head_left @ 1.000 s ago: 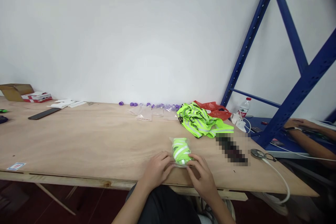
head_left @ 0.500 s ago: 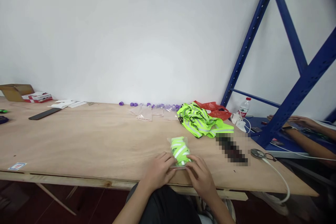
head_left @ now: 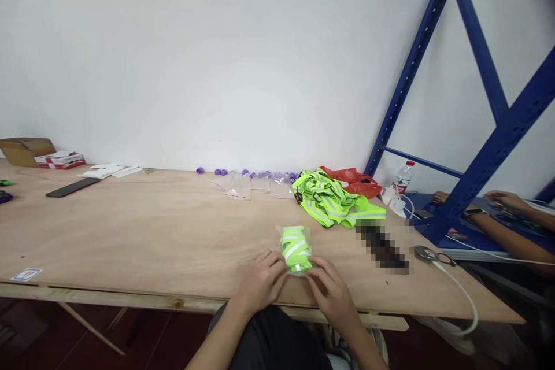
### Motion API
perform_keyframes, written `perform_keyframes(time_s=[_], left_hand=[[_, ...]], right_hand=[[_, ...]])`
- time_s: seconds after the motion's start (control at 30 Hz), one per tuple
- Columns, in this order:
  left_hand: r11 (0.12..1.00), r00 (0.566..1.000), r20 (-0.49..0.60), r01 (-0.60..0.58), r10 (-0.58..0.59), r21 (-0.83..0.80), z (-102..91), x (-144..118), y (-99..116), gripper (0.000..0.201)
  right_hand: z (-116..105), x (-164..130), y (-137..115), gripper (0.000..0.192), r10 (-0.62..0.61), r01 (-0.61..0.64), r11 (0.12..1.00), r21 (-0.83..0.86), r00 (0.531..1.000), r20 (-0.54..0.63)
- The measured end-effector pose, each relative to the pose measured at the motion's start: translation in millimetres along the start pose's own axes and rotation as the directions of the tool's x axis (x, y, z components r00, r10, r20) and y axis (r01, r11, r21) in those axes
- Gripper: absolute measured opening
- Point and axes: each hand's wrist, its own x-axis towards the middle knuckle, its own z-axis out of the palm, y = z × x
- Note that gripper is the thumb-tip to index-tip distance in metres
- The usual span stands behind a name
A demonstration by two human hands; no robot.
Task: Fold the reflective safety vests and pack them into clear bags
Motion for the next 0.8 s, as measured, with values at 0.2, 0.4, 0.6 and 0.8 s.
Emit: perform_keyframes(time_s=[0.2,0.4,0.6,0.8], left_hand=[[0.999,0.998,0.044,-0.037,0.037,0.005,4.2,3.1,3.6,0.014],[0.996,0.996,-0.05,-0.074,0.077,0.052,6.8,4.8,4.6,0.013],[0.995,0.995,-0.044,-0.086,0.089,0.058,8.0,3.2,4.0,0.015],[0.993,0.995,-0.003,-0.095,0.095,0.066,10.0,4.2,5.5,0.011]], right_hand=[[1.1,1.9,-1.8,0.018,-0.043,0.043,0.999,0.008,0.998,-0.038],[-1.0,3.1,-5.4,0.017,-0.039,0.039,0.999,0.004,0.999,-0.014],[-0.2,2.8,-5.2,0.016,-0.049,0.05,0.998,-0.046,0.998,0.025],[1.2,3.4,-2.9,0.016,-0.069,0.069,0.995,-0.065,0.998,0.01]])
